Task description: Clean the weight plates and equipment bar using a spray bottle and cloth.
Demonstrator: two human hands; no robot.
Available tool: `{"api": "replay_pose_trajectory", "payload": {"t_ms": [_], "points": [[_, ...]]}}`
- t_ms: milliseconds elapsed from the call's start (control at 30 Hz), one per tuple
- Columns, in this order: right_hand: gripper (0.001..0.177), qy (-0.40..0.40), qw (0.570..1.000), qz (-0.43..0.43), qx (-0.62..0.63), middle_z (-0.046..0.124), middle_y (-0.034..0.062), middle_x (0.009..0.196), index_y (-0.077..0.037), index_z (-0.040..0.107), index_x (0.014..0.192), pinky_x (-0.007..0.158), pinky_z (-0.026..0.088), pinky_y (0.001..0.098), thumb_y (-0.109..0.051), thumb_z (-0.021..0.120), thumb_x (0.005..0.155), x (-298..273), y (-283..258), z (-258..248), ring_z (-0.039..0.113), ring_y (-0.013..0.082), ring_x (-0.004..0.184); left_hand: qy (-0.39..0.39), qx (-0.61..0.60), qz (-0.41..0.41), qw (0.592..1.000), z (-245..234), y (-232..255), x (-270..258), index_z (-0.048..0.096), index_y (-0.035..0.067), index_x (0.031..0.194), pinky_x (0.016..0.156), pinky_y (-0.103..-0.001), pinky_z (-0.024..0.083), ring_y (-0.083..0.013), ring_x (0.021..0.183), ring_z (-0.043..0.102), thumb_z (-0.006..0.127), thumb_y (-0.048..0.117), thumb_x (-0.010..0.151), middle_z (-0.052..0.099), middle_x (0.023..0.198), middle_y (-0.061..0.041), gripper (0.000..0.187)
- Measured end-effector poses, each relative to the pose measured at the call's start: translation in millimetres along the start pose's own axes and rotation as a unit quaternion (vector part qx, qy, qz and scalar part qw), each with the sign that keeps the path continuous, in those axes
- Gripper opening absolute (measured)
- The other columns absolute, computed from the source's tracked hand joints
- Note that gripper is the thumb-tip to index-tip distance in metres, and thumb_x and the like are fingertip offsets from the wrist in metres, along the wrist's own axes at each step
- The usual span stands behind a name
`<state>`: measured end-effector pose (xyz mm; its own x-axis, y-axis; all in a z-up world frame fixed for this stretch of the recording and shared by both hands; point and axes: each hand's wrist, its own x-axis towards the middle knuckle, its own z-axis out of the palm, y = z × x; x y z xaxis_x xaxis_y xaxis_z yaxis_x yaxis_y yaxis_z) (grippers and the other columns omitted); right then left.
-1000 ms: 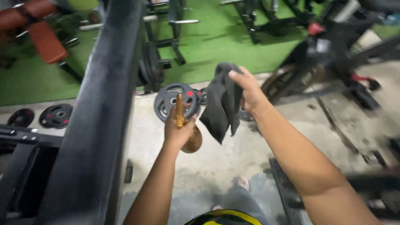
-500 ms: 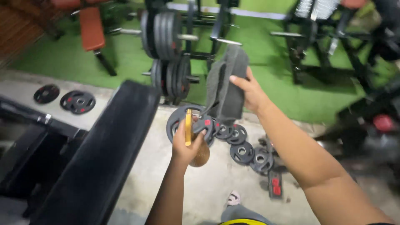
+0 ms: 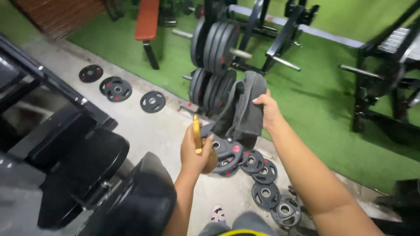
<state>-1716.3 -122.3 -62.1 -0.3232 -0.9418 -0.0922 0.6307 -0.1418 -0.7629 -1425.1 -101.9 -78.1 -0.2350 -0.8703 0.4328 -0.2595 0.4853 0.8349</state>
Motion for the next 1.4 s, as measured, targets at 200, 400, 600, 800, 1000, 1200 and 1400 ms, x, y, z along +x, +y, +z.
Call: {"api": "replay_pose_trajectory", "payload": {"t_ms": [200,400,600,800,1000,1200,1400], "points": [[0.066,0.052,0.991,-0.028,-0.117,0.062,0.0136,0.122,-0.008,0.04,0.14,0.095,0.059,0.0492,-0.001,0.064,0.079,52,18,-34,0.069,0.0278,0.105,-0.002,-0.015,-0.11,0.994,25,8,37,0.052,0.011,0.134,0.093,-0.038,0.054,-0.0289,0.113,0.07,0.079,0.021,0.081,0.07,0.124,-0.011,0.06],[0.043,0.077,0.989,-0.003,-0.128,0.068,0.0127,0.117,-0.005,0.053,0.135,0.088,0.062,0.0443,-0.008,0.063,0.093,128,-6,-93,0.071,0.0271,0.099,0.009,-0.026,-0.081,0.996,57,-11,83,0.057,0.009,0.133,0.097,-0.038,0.052,-0.0299,0.12,0.068,0.078,0.02,0.085,0.07,0.125,-0.012,0.053],[0.035,-0.008,0.992,-0.015,-0.125,0.071,0.0089,0.117,-0.007,0.059,0.134,0.089,0.061,0.0402,-0.01,0.062,0.099,215,-60,-120,0.072,0.022,0.099,0.011,0.016,-0.125,0.992,96,-27,140,0.06,0.011,0.128,0.093,-0.037,0.053,-0.0298,0.109,0.07,0.079,0.023,0.081,0.071,0.118,-0.01,0.052],[0.033,-0.071,0.987,-0.028,-0.142,0.069,0.0077,0.119,-0.007,0.058,0.134,0.094,0.06,0.0409,-0.011,0.062,0.102,266,-70,-89,0.07,0.0211,0.103,0.029,0.035,-0.03,0.999,109,-82,193,0.062,0.007,0.128,0.1,-0.039,0.049,-0.0311,0.116,0.064,0.083,0.018,0.08,0.068,0.121,-0.013,0.053],[0.039,-0.065,0.993,-0.051,-0.09,0.064,0.0113,0.132,-0.007,0.05,0.141,0.105,0.055,0.0441,-0.012,0.059,0.103,290,-39,-58,0.065,0.0255,0.119,-0.034,-0.098,-0.153,0.983,99,-155,245,0.061,0.012,0.129,0.091,-0.03,0.05,-0.0139,0.103,0.063,0.084,0.021,0.077,0.068,0.115,-0.001,0.057],[0.055,0.003,0.994,-0.108,-0.002,0.052,0.0121,0.145,-0.017,0.034,0.148,0.111,0.048,0.0541,-0.008,0.058,0.099,305,8,-55,0.057,0.032,0.131,-0.072,-0.013,-0.178,0.981,82,-247,269,0.064,0.014,0.128,0.079,-0.032,0.053,-0.0157,0.084,0.063,0.084,0.021,0.075,0.069,0.099,-0.004,0.058],[0.054,0.075,0.992,-0.095,0.02,0.051,0.011,0.146,-0.019,0.035,0.15,0.113,0.045,0.0537,-0.009,0.054,0.1,289,34,-72,0.055,0.0322,0.132,-0.114,0.031,-0.215,0.97,42,-239,298,0.063,0.013,0.125,0.076,-0.033,0.054,-0.0157,0.08,0.065,0.082,0.024,0.076,0.072,0.107,0.0,0.053]]}}
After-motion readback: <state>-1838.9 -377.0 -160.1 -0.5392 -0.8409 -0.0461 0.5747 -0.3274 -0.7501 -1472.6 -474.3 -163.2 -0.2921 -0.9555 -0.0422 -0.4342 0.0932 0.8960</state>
